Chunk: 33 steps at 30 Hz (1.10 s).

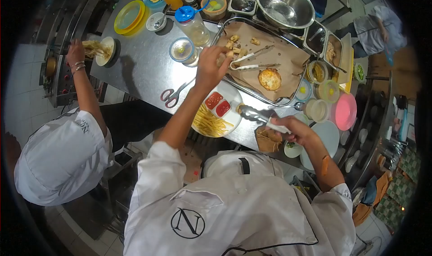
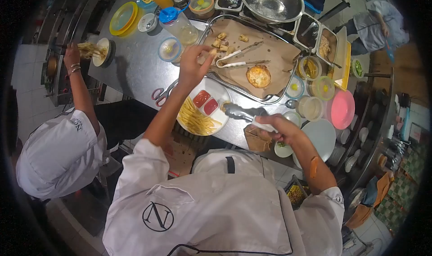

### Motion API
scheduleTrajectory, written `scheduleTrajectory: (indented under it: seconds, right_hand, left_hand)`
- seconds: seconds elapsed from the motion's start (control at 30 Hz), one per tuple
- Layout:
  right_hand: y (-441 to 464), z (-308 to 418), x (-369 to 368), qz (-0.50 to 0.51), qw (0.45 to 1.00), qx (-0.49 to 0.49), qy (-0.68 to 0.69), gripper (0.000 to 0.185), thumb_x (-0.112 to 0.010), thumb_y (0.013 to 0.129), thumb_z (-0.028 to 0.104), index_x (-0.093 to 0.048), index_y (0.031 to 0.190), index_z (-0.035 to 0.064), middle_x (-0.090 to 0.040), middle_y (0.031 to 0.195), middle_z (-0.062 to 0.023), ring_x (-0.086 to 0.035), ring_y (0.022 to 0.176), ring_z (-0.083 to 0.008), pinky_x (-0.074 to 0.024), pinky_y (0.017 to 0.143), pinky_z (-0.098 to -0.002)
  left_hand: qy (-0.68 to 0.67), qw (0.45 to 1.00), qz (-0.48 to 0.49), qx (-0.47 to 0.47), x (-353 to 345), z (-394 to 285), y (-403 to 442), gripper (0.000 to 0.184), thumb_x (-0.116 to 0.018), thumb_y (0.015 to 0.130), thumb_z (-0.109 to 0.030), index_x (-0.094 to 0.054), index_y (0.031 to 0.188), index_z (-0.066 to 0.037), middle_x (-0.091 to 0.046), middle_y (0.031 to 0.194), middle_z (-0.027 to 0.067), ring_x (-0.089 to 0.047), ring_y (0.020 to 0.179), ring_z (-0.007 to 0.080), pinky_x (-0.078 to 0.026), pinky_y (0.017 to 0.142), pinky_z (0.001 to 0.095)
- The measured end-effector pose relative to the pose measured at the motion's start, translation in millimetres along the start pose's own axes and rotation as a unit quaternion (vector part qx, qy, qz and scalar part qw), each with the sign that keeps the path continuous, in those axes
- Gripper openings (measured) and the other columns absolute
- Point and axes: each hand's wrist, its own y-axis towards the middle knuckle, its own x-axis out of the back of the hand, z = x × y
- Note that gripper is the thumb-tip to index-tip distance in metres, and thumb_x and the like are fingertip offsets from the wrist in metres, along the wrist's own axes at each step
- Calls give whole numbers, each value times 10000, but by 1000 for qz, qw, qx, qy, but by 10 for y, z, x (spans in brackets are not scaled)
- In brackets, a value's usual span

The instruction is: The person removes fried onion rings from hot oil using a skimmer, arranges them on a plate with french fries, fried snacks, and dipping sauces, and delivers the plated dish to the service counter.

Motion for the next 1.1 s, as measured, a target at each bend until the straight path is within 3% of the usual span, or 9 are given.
scheduleTrajectory:
  seconds: [0.03, 0.1, 0.2, 0.27, 0.4, 0.6, 0.8, 1.0, 1.1]
  right_hand:
    - [132, -124, 30, 1, 1000, 1, 1, 420, -649, 1057, 395, -761, 1158, 3, -629, 706, 24, -361, 388, -20, -244, 337, -199]
    - [494, -423, 116, 127, 980, -64, 140, 431, -639, 1071, 420, -726, 1150, 5, -612, 742, 12, -312, 384, -9, -215, 316, -178]
    - [722, -584, 89, 162, 970, -75, 165, 457, -592, 1104, 395, -669, 1202, -45, -602, 749, -2, -334, 371, 2, -254, 296, -158]
    - [822, -658, 56, 172, 958, -100, 206, 455, -585, 1108, 388, -656, 1178, -56, -613, 757, -24, -386, 366, -1, -308, 287, -162]
    - [794, -647, 18, 186, 951, -112, 221, 456, -588, 1105, 394, -655, 1174, -51, -623, 767, -31, -399, 366, -2, -318, 282, -162]
    - [834, -703, 121, 197, 943, -118, 240, 476, -602, 1095, 415, -634, 1227, -42, -619, 764, -13, -392, 362, -6, -306, 280, -161]
    - [743, -706, 104, 187, 942, -121, 250, 510, -574, 1099, 434, -601, 1241, -54, -627, 776, -43, -427, 365, -25, -324, 275, -161]
    - [832, -772, 121, 203, 940, -108, 252, 518, -599, 1084, 450, -637, 1240, -43, -621, 780, -25, -367, 368, -7, -292, 286, -165]
    - [880, -789, 116, 226, 929, -115, 271, 509, -573, 1095, 444, -595, 1212, -51, -620, 779, -41, -430, 377, -24, -308, 274, -178]
  left_hand:
    - [-56, 998, -11, 9, 122, -96, -168, 209, -802, 880, -105, -734, 1068, -43, -738, 1072, 98, -642, 939, 296, -504, 840, 409]
    - [-76, 994, -18, 71, 311, -325, -585, 224, -825, 896, -99, -727, 1088, -37, -729, 1001, 118, -640, 864, 280, -516, 777, 398]
    - [-106, 988, -12, 109, 374, -455, -1275, 241, -837, 898, -136, -739, 1100, -49, -723, 1001, 106, -644, 859, 223, -520, 749, 359]
    - [-122, 978, 14, 169, 333, -547, -1673, 228, -825, 895, -98, -736, 1100, -49, -717, 1009, 109, -648, 890, 253, -521, 792, 379]
    - [-88, 988, 7, 125, 21, -528, -2203, 233, -799, 879, -57, -722, 1098, -53, -721, 1077, 118, -636, 1030, 341, -474, 929, 459]
    - [-13, 989, 25, 147, -212, -562, -2361, 232, -795, 908, -157, -731, 1121, -89, -738, 1116, 45, -600, 1137, 272, -378, 995, 427]
    - [16, 985, -23, 172, -193, -714, -2253, 162, -735, 955, -192, -726, 1095, -110, -739, 1122, 36, -582, 1111, 252, -333, 989, 463]
    - [122, 983, 68, 123, -156, -731, -2156, 208, -696, 970, -174, -693, 1158, -84, -688, 1079, 76, -594, 1061, 276, -361, 974, 478]
    - [161, 971, 78, 157, -306, -699, -2138, 223, -723, 951, -154, -694, 1157, -71, -683, 1041, 116, -631, 1021, 324, -406, 942, 482]
